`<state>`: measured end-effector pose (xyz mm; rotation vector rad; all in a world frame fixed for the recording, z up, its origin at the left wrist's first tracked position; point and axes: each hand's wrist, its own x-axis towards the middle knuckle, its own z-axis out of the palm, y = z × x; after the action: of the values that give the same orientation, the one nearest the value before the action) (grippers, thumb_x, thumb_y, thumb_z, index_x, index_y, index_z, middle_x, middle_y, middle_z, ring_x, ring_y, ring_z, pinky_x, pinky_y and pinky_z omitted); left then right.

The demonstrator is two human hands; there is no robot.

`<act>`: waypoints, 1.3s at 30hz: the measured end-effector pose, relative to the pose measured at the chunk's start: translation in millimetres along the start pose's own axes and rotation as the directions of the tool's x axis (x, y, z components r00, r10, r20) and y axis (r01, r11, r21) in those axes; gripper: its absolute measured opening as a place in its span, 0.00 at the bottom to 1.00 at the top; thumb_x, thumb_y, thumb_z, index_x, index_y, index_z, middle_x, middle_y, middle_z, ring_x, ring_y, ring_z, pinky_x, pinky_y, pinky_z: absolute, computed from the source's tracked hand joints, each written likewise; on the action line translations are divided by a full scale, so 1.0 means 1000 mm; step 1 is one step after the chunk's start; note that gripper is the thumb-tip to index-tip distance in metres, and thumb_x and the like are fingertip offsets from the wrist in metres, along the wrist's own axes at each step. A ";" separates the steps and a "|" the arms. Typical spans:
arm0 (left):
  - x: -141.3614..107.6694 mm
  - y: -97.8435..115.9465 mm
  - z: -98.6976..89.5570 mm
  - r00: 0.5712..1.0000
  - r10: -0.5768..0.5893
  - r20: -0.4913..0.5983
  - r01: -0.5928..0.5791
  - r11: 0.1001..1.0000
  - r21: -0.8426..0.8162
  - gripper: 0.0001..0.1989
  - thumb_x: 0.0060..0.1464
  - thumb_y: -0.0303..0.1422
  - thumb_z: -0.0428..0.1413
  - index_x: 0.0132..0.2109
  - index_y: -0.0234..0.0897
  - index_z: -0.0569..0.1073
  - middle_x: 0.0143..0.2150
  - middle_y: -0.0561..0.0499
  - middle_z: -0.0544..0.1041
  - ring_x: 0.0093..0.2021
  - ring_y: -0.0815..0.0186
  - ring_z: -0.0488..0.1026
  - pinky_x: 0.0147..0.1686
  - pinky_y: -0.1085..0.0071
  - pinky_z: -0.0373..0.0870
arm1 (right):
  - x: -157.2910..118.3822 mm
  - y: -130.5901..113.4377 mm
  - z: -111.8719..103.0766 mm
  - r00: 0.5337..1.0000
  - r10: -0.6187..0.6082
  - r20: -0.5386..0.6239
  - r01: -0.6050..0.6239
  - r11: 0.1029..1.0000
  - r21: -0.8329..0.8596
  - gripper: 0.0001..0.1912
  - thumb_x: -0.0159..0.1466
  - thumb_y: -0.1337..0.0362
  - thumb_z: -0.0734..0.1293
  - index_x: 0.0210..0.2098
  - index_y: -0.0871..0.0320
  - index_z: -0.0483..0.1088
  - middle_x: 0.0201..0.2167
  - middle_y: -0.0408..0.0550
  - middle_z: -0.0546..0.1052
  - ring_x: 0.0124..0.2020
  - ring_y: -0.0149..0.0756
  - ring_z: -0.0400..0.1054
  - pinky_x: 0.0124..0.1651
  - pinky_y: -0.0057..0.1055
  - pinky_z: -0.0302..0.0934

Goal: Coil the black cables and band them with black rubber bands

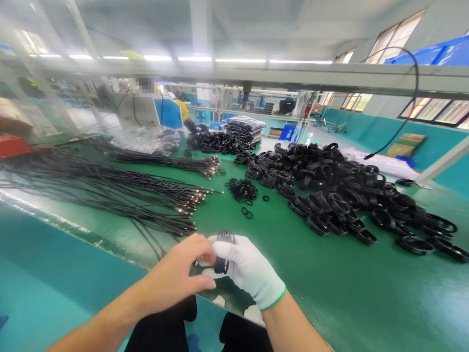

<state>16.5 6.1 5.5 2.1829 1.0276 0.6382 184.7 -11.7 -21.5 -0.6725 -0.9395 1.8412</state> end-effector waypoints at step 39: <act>0.003 -0.008 0.021 0.991 -0.133 0.030 0.135 0.988 -0.078 0.06 0.49 0.29 0.57 0.26 0.37 0.68 0.30 0.57 0.69 0.30 0.70 0.66 0.29 0.75 0.58 | 0.009 0.014 -0.008 0.995 -0.033 -0.093 0.033 0.999 -0.001 0.12 0.56 0.62 0.70 0.36 0.65 0.71 0.26 0.46 0.71 0.27 0.31 0.64 0.33 0.29 0.61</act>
<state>27.6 4.9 -14.1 2.0290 1.1067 0.5789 180.4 -4.7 -38.1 -0.7315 -0.8847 1.7657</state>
